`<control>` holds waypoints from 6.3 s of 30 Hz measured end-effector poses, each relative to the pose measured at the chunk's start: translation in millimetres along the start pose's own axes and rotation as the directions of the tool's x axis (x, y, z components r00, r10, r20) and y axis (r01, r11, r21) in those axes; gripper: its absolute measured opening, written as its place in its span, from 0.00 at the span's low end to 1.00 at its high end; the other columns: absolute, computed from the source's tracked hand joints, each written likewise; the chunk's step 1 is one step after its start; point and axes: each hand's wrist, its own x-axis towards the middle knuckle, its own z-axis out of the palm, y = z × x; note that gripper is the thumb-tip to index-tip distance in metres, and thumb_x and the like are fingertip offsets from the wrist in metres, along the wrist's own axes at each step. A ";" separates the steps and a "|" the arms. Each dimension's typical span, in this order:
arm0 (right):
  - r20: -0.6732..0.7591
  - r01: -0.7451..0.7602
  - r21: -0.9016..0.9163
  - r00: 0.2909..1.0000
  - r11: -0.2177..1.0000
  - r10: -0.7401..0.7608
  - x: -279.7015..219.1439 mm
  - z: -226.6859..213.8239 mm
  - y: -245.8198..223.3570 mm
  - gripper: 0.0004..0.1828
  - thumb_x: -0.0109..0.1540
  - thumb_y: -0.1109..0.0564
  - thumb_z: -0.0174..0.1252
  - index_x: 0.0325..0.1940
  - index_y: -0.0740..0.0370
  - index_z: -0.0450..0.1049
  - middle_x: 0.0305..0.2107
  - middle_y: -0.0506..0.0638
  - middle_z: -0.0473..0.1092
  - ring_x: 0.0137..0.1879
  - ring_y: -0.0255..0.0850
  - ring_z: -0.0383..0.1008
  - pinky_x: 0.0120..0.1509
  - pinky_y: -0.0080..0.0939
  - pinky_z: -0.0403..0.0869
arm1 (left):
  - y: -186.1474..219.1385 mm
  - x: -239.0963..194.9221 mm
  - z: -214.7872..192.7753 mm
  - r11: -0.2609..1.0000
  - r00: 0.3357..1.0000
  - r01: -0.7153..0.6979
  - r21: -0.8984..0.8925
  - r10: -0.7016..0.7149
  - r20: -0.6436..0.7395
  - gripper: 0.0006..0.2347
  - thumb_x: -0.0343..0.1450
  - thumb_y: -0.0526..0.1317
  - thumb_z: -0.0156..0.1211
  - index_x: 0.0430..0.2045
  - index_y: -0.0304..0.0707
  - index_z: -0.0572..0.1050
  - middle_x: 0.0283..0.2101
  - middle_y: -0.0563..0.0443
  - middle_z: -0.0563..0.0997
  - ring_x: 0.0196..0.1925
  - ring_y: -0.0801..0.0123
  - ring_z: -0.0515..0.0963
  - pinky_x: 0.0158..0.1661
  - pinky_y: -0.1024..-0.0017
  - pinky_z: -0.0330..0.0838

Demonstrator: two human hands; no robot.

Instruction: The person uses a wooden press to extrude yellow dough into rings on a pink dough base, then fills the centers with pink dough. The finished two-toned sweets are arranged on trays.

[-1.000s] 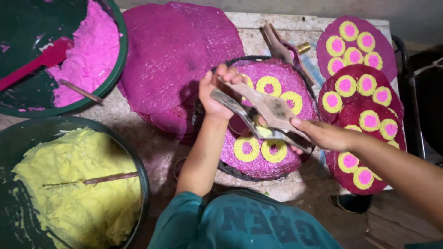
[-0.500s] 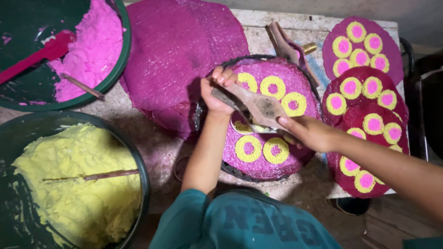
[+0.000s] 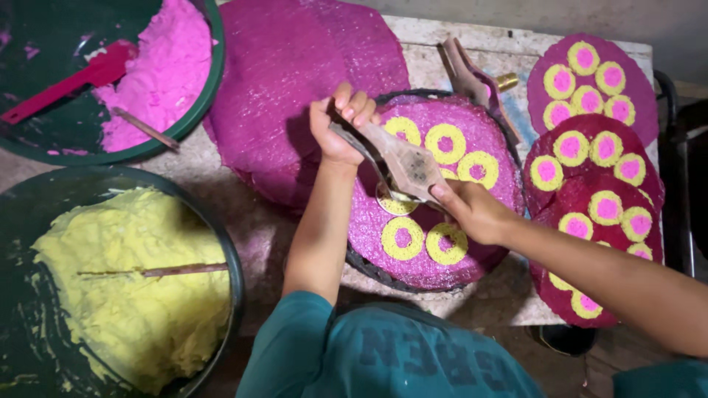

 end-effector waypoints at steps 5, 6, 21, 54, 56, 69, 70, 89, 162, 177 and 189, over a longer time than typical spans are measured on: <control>0.096 -0.195 0.002 0.976 0.981 0.194 -8.1 -2.0 12.3 0.41 0.69 0.30 0.35 0.47 0.69 0.77 0.21 0.54 0.73 0.28 0.43 0.77 0.38 0.46 0.76 | -19.8 -22.2 -10.0 0.999 0.997 -0.018 -0.043 0.015 -0.069 0.07 0.71 0.47 0.45 0.26 0.47 0.66 0.27 0.60 0.66 0.32 0.72 0.67 0.44 0.66 0.71; 0.114 -0.259 0.001 0.960 0.966 0.257 -10.9 -5.8 16.3 0.42 0.69 0.29 0.34 0.47 0.70 0.77 0.22 0.56 0.74 0.29 0.44 0.78 0.38 0.46 0.77 | -29.2 -26.2 -13.0 0.997 0.997 -0.021 -0.079 0.015 -0.080 0.07 0.71 0.47 0.45 0.27 0.47 0.66 0.27 0.59 0.67 0.32 0.71 0.67 0.43 0.67 0.70; -0.438 0.358 0.455 0.887 0.815 -0.146 -101.4 -12.1 116.7 0.44 0.66 0.19 0.33 0.49 0.62 0.69 0.26 0.49 0.68 0.31 0.38 0.68 0.33 0.39 0.67 | -69.1 -106.1 59.1 -0.718 0.936 0.202 0.666 -0.058 -0.346 0.45 0.59 0.48 0.78 0.66 0.27 0.54 0.66 0.32 0.61 0.69 0.44 0.59 0.67 0.49 0.54; -0.540 0.452 0.762 0.839 0.464 0.071 -108.3 67.7 156.0 0.51 0.63 0.16 0.37 0.66 0.63 0.58 0.34 0.54 0.66 0.38 0.43 0.66 0.41 0.45 0.67 | -77.3 -130.6 57.0 -0.798 0.971 -0.103 0.594 -0.211 -0.114 0.21 0.66 0.40 0.63 0.56 0.47 0.77 0.70 0.38 0.60 0.72 0.43 0.56 0.68 0.43 0.50; -0.552 0.462 0.746 0.832 0.480 0.057 -107.2 68.9 152.4 0.51 0.64 0.16 0.37 0.67 0.63 0.58 0.34 0.54 0.66 0.38 0.43 0.66 0.41 0.45 0.67 | -74.7 -132.4 55.4 -0.795 0.980 -0.075 0.602 -0.171 -0.104 0.23 0.66 0.39 0.64 0.59 0.49 0.75 0.71 0.39 0.62 0.72 0.45 0.58 0.69 0.46 0.54; -0.578 0.509 0.702 0.816 0.498 -0.018 -109.5 65.3 128.3 0.47 0.66 0.18 0.39 0.66 0.63 0.58 0.32 0.53 0.64 0.36 0.42 0.65 0.40 0.45 0.66 | -74.3 -115.1 67.0 -0.720 0.954 0.187 0.668 -0.028 -0.297 0.45 0.59 0.45 0.78 0.68 0.28 0.55 0.66 0.33 0.62 0.67 0.46 0.59 0.66 0.53 0.56; -0.577 0.504 0.697 0.816 0.510 -0.018 -110.5 64.7 129.8 0.47 0.66 0.18 0.39 0.65 0.62 0.58 0.32 0.53 0.64 0.36 0.42 0.65 0.39 0.45 0.67 | -70.7 -113.0 68.4 -0.693 0.955 0.213 0.689 -0.001 -0.296 0.45 0.59 0.46 0.79 0.68 0.28 0.55 0.66 0.33 0.62 0.68 0.46 0.59 0.67 0.53 0.55; -0.472 0.421 0.694 0.878 0.584 -0.071 -81.4 68.2 151.7 0.43 0.69 0.22 0.32 0.56 0.66 0.64 0.29 0.52 0.66 0.34 0.41 0.67 0.38 0.43 0.68 | -5.9 -79.5 68.5 -0.721 0.981 0.189 0.666 0.163 -0.102 0.35 0.71 0.46 0.65 0.69 0.25 0.55 0.68 0.29 0.64 0.68 0.41 0.63 0.64 0.55 0.63; -0.617 0.522 0.719 0.784 0.459 0.074 -37.8 63.9 168.5 0.42 0.68 0.20 0.37 0.40 0.65 0.63 0.19 0.50 0.59 0.23 0.38 0.58 0.28 0.40 0.59 | 8.1 -87.5 45.0 -0.833 0.959 0.128 0.539 -0.034 -0.281 0.49 0.56 0.49 0.78 0.70 0.44 0.49 0.66 0.41 0.65 0.72 0.53 0.60 0.68 0.33 0.37; -0.631 0.529 0.712 0.771 0.461 0.090 -46.5 75.0 176.5 0.42 0.69 0.21 0.36 0.41 0.67 0.64 0.18 0.51 0.60 0.22 0.40 0.59 0.28 0.41 0.60 | -1.9 -90.5 63.5 -0.886 0.941 0.002 0.464 -0.155 -0.300 0.33 0.62 0.49 0.71 0.64 0.54 0.64 0.72 0.38 0.54 0.74 0.41 0.45 0.67 0.34 0.31; -0.612 0.504 0.735 0.781 0.453 0.123 -45.3 79.8 181.7 0.40 0.71 0.24 0.33 0.41 0.66 0.64 0.19 0.51 0.60 0.23 0.39 0.59 0.29 0.40 0.61 | -7.3 -93.1 62.7 -0.849 0.946 0.100 0.519 -0.081 -0.315 0.42 0.64 0.51 0.70 0.71 0.43 0.52 0.71 0.34 0.55 0.74 0.43 0.47 0.68 0.36 0.31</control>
